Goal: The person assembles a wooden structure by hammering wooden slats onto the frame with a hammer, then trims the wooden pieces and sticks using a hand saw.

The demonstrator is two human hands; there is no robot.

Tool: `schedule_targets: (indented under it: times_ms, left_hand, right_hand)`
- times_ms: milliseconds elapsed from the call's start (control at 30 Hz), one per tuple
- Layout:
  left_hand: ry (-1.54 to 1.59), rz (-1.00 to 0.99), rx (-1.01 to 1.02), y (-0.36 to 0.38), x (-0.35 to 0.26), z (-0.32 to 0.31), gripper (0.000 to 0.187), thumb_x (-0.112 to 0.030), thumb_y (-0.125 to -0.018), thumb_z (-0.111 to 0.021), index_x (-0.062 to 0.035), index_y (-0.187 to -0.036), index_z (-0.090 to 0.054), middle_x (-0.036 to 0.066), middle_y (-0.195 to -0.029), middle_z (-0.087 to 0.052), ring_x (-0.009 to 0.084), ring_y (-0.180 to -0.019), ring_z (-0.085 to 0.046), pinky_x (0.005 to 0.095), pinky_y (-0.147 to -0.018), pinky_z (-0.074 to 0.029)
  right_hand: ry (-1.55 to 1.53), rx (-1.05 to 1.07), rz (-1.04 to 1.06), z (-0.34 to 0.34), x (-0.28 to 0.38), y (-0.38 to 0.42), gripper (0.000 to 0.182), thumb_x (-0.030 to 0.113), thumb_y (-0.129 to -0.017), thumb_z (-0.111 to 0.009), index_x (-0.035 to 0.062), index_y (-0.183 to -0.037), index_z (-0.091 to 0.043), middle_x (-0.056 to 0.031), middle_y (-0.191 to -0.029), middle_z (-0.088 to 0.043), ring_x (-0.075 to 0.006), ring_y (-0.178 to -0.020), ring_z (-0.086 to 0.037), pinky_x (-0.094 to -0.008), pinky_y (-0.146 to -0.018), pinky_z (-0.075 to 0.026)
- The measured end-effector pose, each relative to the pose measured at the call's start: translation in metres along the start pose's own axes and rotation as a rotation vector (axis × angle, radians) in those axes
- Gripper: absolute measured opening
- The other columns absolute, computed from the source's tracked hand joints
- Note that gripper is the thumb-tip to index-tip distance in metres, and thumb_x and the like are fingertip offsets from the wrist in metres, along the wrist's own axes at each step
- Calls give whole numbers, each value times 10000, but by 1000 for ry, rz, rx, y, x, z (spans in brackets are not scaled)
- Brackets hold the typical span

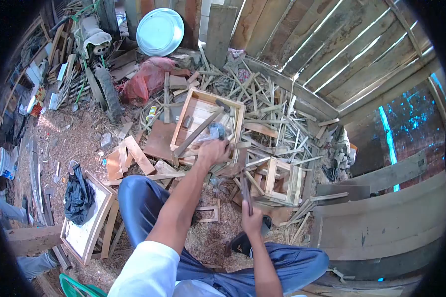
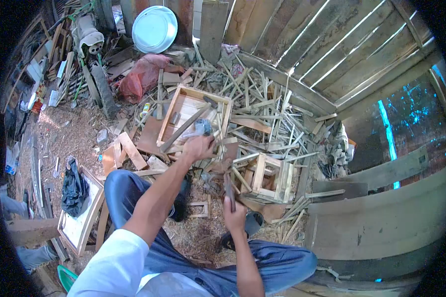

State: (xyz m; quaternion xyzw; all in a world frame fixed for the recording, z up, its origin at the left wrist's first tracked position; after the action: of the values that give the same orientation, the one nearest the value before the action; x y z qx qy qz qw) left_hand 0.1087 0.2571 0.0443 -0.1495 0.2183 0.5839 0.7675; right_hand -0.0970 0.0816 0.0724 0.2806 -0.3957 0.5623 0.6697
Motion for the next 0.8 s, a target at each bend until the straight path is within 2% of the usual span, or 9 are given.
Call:
schedule_targets:
  times_ms: [167, 233, 333, 400, 500, 600, 667, 733, 800]
  left_hand:
    - [7, 75, -118, 2, -1, -5, 439, -436, -909, -448, -77, -860, -695, 230, -762, -660, 414, -744, -651, 499, -744, -510]
    - [7, 77, -142, 1, -5, -1, 443, -443, -905, -453, -87, -834, -708, 226, -749, -660, 410, -737, -652, 490, -740, -513]
    - [3, 88, -117, 0, -4, 0, 445, -441, -906, -449, -86, -840, -708, 223, -745, -660, 404, -743, -655, 488, -749, -513]
    - [3, 96, -87, -1, -2, -3, 454, -438, -908, -444, -78, -825, -709, 220, -753, -663, 398, -752, -657, 489, -757, -511]
    - [-6, 98, -92, 1, -3, -1, 457, -432, -909, -444, -72, -806, -706, 216, -749, -663, 391, -745, -660, 485, -765, -513]
    - [33, 126, -64, 3, -1, -6, 464, -440, -906, -446, -70, -803, -706, 211, -753, -666, 391, -749, -662, 476, -778, -515]
    - [54, 123, -77, 0, -4, -2, 468, -443, -906, -445, -68, -805, -707, 210, -757, -667, 391, -754, -662, 474, -783, -514]
    - [53, 134, -72, 1, -5, 2, 477, -450, -904, -445, -64, -800, -705, 207, -764, -670, 391, -760, -664, 471, -779, -514]
    - [23, 119, -64, -1, -1, -3, 479, -449, -904, -444, -62, -796, -705, 206, -761, -670, 386, -749, -665, 473, -769, -516]
  right_hand:
    - [-76, 40, -203, -13, -28, -23, 544, 405, -933, -545, 3, -566, -541, -7, -486, -482, -110, -448, -463, -336, -445, -353]
    - [-118, 94, -276, -24, -21, -57, 537, 391, -929, -560, -59, -635, -568, -105, -486, -455, -131, -500, -442, -373, -495, -365]
    - [81, 108, -190, -16, 21, -70, 539, 392, -925, -567, -63, -637, -557, -136, -490, -442, -156, -488, -438, -379, -497, -367]
    - [-42, 56, 36, -7, 20, -47, 512, 370, -949, -537, -29, -628, -521, -45, -463, -414, -131, -434, -407, -340, -448, -338]
    - [43, 78, -14, 12, 10, -7, 507, 357, -955, -532, -8, -605, -500, -20, -469, -402, -114, -447, -406, -322, -446, -329]
    - [24, 117, -300, 4, -9, -6, 525, 374, -960, -528, 41, -560, -460, 17, -502, -397, -77, -478, -384, -294, -443, -303]
    - [-37, 82, -91, -18, 1, -48, 539, 396, -959, -522, 38, -559, -474, 14, -498, -406, -83, -468, -373, -313, -436, -291]
    - [64, 97, -161, -36, 6, -86, 562, 416, -934, -552, -45, -613, -514, -101, -482, -381, -175, -473, -372, -400, -485, -334]
    - [28, 121, -190, -33, 5, -85, 560, 416, -932, -555, -44, -615, -511, -97, -484, -376, -177, -474, -373, -401, -488, -333]
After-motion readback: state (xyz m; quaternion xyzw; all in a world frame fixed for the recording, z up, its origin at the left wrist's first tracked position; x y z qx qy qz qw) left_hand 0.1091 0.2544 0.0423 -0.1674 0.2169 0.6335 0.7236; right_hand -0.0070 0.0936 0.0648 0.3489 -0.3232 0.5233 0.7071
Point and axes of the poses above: each hand's wrist, its own y-axis away from the middle knuckle, its own z-axis out of the back of the hand, x = y × z, the point moved 3 cm from there along -y, towards the middle knuckle
